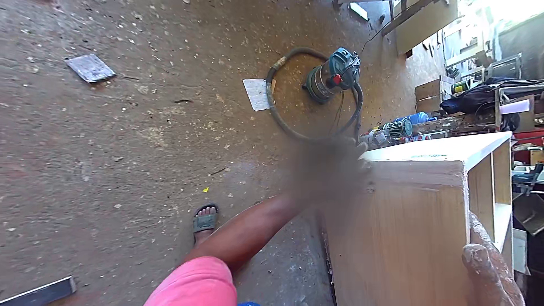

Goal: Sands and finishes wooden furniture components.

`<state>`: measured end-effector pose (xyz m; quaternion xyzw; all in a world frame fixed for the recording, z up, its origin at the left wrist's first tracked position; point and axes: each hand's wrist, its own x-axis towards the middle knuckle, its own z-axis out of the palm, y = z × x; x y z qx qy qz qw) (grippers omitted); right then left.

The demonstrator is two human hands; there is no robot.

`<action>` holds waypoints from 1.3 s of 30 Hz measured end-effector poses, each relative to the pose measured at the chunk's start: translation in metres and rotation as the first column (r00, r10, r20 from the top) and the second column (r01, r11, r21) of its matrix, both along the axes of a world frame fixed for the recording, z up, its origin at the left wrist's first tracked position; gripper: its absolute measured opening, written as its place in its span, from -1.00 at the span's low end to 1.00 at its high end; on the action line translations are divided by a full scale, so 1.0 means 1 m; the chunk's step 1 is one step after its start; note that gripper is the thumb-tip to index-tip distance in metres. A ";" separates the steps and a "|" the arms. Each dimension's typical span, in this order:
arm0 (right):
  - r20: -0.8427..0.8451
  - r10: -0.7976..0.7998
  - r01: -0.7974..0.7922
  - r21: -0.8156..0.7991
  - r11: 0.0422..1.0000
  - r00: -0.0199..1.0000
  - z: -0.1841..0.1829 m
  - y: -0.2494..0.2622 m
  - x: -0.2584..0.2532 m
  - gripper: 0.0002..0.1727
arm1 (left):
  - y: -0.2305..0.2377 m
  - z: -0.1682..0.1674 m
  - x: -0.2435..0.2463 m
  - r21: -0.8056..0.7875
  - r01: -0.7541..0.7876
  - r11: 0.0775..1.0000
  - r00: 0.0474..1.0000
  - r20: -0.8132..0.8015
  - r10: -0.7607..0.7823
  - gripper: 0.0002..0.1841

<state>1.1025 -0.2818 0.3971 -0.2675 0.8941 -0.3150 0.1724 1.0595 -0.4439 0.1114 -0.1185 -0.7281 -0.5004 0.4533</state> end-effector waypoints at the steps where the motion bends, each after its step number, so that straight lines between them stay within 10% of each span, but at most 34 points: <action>1: -0.006 -0.003 0.003 0.002 1.000 1.000 0.001 0.001 -0.001 -0.04 | 0.001 0.022 -0.005 0.018 -0.002 1.000 0.999 -0.040 0.003 -0.46; 5: 0.000 -0.002 0.002 -0.012 1.000 1.000 -0.001 0.004 -0.001 -0.06 | -0.009 0.085 -0.017 -0.018 0.069 0.997 0.976 -0.207 -0.071 -0.46; 10: 0.009 -0.004 0.004 0.006 1.000 1.000 0.000 0.001 -0.001 0.01 | 0.000 -0.004 0.009 -0.042 0.012 0.999 1.000 -0.003 -0.012 -0.50; 16: -0.037 -0.015 0.016 0.020 1.000 0.999 0.000 0.006 -0.001 -0.07 | -0.004 0.124 -0.014 -0.025 0.082 0.996 0.963 -0.256 -0.085 -0.52; 22: -0.022 -0.011 0.012 0.029 1.000 1.000 0.002 0.001 0.000 0.03 | 0.012 -0.048 0.011 -0.036 0.048 0.998 0.998 0.048 -0.047 -0.43; 28: -0.001 -0.079 0.079 -0.005 0.997 0.997 0.002 0.002 -0.002 0.00 | 0.000 0.080 -0.009 -0.046 0.126 0.991 0.972 -0.192 -0.132 -0.48; 34: 0.001 -0.035 0.035 -0.001 0.999 0.999 0.002 0.000 -0.001 0.05 | -0.012 -0.046 0.004 -0.087 0.078 0.993 0.993 0.090 -0.070 -0.52; 39: -0.025 -0.018 0.018 0.004 1.000 1.000 0.001 0.005 -0.004 -0.03 | -0.005 0.083 -0.015 -0.075 0.096 0.993 0.969 -0.222 -0.111 -0.55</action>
